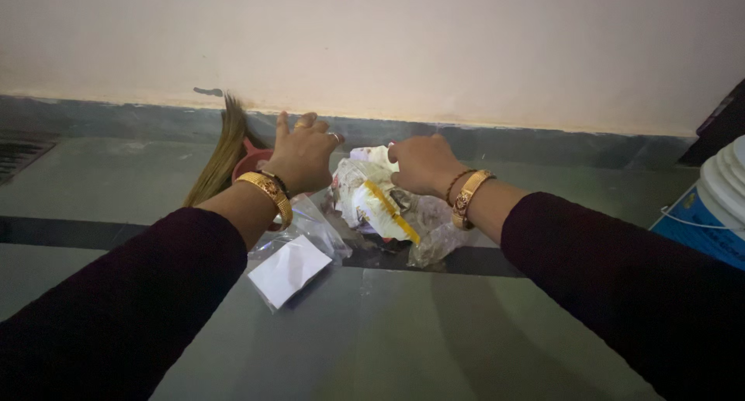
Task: The person picks up various pieces of trash, including plastic bags and wrappers, from the floor and places them into a white plastic bag. After collecting the larger items, the person uses a broom and dustpan to sweep the remaining debris into the dustpan.
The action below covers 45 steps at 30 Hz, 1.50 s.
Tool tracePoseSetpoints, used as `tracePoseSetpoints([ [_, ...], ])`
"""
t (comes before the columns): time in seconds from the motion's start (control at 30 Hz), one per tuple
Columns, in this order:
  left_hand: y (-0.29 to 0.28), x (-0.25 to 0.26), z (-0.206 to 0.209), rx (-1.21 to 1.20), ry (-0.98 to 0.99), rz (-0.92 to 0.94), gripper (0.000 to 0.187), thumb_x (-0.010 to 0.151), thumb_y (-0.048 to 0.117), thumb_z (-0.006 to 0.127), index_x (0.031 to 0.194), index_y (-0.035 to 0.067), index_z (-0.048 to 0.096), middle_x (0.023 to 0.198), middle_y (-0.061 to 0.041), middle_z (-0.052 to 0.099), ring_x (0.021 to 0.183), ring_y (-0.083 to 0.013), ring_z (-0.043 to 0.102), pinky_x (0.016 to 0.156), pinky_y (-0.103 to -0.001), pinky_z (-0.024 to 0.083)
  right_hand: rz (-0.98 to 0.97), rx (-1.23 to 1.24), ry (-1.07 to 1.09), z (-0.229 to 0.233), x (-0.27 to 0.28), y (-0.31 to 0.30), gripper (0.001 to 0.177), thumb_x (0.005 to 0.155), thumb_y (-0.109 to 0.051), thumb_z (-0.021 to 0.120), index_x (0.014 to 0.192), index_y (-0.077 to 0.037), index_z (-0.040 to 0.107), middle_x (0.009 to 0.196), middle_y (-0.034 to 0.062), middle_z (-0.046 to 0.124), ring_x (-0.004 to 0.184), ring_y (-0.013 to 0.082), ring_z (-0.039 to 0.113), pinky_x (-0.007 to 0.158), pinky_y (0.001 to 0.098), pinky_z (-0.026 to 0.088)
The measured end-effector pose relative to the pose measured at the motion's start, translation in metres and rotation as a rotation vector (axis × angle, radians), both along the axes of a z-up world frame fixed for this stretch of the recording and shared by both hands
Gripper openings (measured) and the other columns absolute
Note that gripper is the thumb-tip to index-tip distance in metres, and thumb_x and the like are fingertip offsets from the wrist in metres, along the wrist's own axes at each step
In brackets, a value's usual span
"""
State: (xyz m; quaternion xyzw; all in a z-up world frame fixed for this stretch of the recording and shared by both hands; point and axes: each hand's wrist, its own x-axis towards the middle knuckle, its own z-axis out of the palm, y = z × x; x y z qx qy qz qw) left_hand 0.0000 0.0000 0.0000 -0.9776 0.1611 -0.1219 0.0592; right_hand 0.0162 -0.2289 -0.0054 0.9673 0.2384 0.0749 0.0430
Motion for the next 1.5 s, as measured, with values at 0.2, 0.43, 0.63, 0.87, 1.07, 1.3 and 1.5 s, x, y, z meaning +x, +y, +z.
tracePoseSetpoints([
  [0.2, 0.003, 0.004, -0.005, -0.002, -0.029, -0.009, 0.063, 0.079, 0.023, 0.072, 0.140, 0.026, 0.059, 0.149, -0.011, 0.048, 0.149, -0.0314, 0.030, 0.118, -0.068, 0.010, 0.025, 0.023, -0.017, 0.001, -0.004, 0.000, 0.037, 0.082, -0.030, 0.070, 0.116, -0.015, 0.072, 0.105, 0.0099, 0.075, 0.103, 0.0290, 0.070, 0.093, 0.0497, 0.048],
  [0.43, 0.003, 0.003, -0.003, -0.009, -0.028, -0.016, 0.062, 0.079, 0.023, 0.072, 0.140, 0.025, 0.059, 0.148, -0.011, 0.049, 0.149, -0.0319, 0.030, 0.117, -0.069, 0.010, 0.030, 0.019, -0.031, -0.001, -0.001, -0.004, 0.035, 0.081, -0.031, 0.070, 0.113, -0.016, 0.074, 0.104, 0.0102, 0.075, 0.103, 0.0288, 0.070, 0.094, 0.0473, 0.048],
  [0.63, 0.005, 0.004, -0.006, -0.037, -0.019, -0.014, 0.060, 0.080, 0.031, 0.074, 0.139, 0.026, 0.060, 0.148, -0.010, 0.050, 0.149, -0.0322, 0.031, 0.118, -0.069, 0.011, 0.018, 0.039, -0.012, -0.002, 0.000, -0.003, 0.037, 0.079, -0.030, 0.070, 0.113, -0.016, 0.075, 0.106, 0.0122, 0.075, 0.103, 0.0306, 0.070, 0.091, 0.0472, 0.052],
  [0.87, 0.005, 0.006, 0.000, -0.118, 0.055, 0.039, 0.068, 0.075, 0.041, 0.080, 0.139, 0.031, 0.058, 0.149, -0.007, 0.049, 0.148, -0.0304, 0.031, 0.118, -0.067, 0.012, -0.013, 0.152, 0.105, -0.011, 0.012, -0.007, 0.040, 0.079, -0.036, 0.072, 0.114, -0.015, 0.075, 0.114, 0.0161, 0.073, 0.106, 0.0350, 0.069, 0.093, 0.0460, 0.053],
  [1.07, 0.018, -0.005, 0.003, -0.184, 0.109, -0.019, 0.064, 0.076, 0.045, 0.078, 0.135, 0.028, 0.062, 0.148, -0.005, 0.053, 0.145, -0.0292, 0.038, 0.118, -0.062, 0.020, 0.071, 0.349, 0.120, -0.025, 0.043, -0.007, 0.046, 0.074, -0.034, 0.077, 0.114, -0.011, 0.074, 0.130, 0.0171, 0.066, 0.112, 0.0366, 0.066, 0.097, 0.0445, 0.051],
  [1.3, 0.054, -0.017, -0.009, -0.182, 0.172, -0.006, 0.061, 0.077, 0.040, 0.076, 0.135, 0.026, 0.063, 0.145, -0.008, 0.054, 0.146, -0.0309, 0.035, 0.115, -0.067, 0.019, -0.161, 0.549, 0.397, -0.021, 0.022, 0.006, 0.052, 0.074, -0.019, 0.074, 0.125, -0.012, 0.067, 0.101, 0.0163, 0.080, 0.088, 0.0316, 0.079, 0.080, 0.0408, 0.062],
  [1.5, 0.076, -0.002, -0.027, -0.213, 0.146, 0.130, 0.063, 0.074, 0.042, 0.079, 0.133, 0.028, 0.064, 0.146, -0.006, 0.053, 0.145, -0.0306, 0.036, 0.119, -0.066, 0.018, -0.144, 0.513, 0.311, -0.038, 0.023, 0.012, 0.046, 0.077, -0.012, 0.070, 0.123, -0.013, 0.072, 0.093, 0.0139, 0.078, 0.083, 0.0276, 0.077, 0.078, 0.0403, 0.059],
])
